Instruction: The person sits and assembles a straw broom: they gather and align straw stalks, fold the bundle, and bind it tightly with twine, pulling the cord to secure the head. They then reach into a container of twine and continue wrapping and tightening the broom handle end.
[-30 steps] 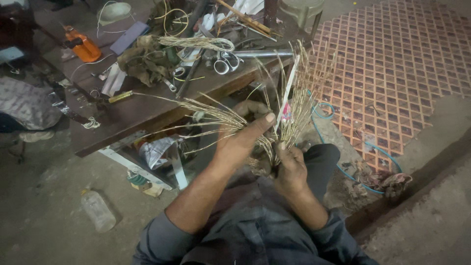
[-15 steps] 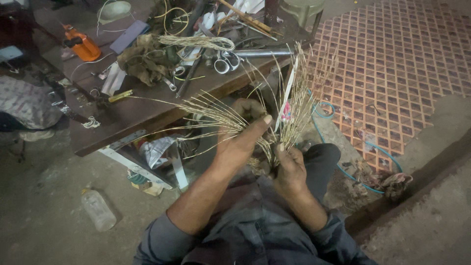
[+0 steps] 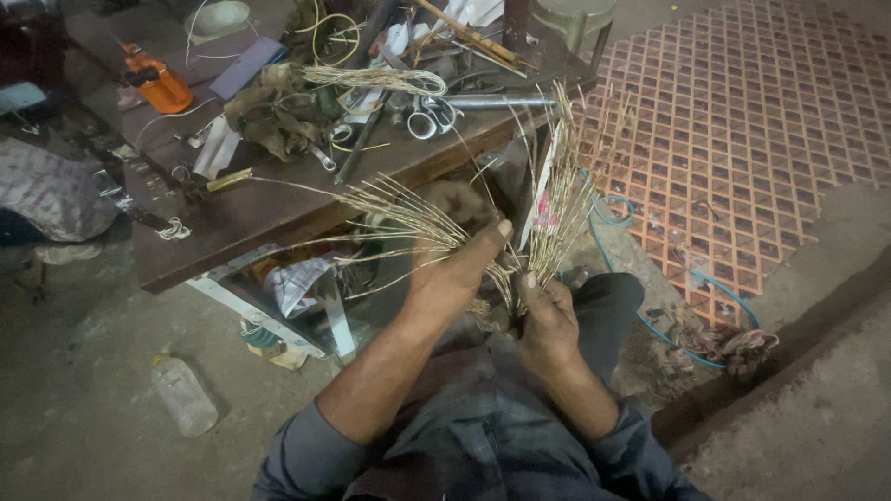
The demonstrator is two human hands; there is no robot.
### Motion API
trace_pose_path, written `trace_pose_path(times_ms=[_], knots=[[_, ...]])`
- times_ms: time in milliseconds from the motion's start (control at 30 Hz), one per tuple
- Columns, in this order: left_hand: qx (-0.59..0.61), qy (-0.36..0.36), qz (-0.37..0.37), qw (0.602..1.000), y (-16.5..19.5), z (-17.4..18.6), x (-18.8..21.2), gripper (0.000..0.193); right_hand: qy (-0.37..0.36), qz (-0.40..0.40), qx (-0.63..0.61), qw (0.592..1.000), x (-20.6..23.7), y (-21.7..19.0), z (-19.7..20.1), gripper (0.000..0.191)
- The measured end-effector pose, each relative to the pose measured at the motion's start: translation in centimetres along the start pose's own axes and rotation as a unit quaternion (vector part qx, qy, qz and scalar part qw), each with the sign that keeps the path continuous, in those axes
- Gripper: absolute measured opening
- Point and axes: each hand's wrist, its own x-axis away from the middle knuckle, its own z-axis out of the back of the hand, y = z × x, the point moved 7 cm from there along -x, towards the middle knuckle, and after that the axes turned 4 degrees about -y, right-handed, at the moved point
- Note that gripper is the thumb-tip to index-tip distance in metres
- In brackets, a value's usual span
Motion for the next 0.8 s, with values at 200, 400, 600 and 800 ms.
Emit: trace_pose_path(times_ms=[200,400,600,800], knots=[[-0.037,-0.021,0.002,0.999,0.6,-0.3,0.1,0.025,0.021,-0.013,0.003,1.000,-0.1,0.5,0.6,0.041],[0.106,-0.042,0.058,0.992,-0.4,-0.5,0.4,0.026,0.023,-0.014,-0.008,1.000,-0.2,1.0,0.9,0.039],[0.063,-0.042,0.010,0.997,0.4,-0.9,0.3,0.038,0.006,-0.047,0.002,0.999,-0.2,1.5,0.7,0.041],[0.078,-0.029,0.057,0.995,-0.2,-0.5,0.3,0.036,-0.003,-0.036,0.008,0.999,-0.2,1.5,0.6,0.038]])
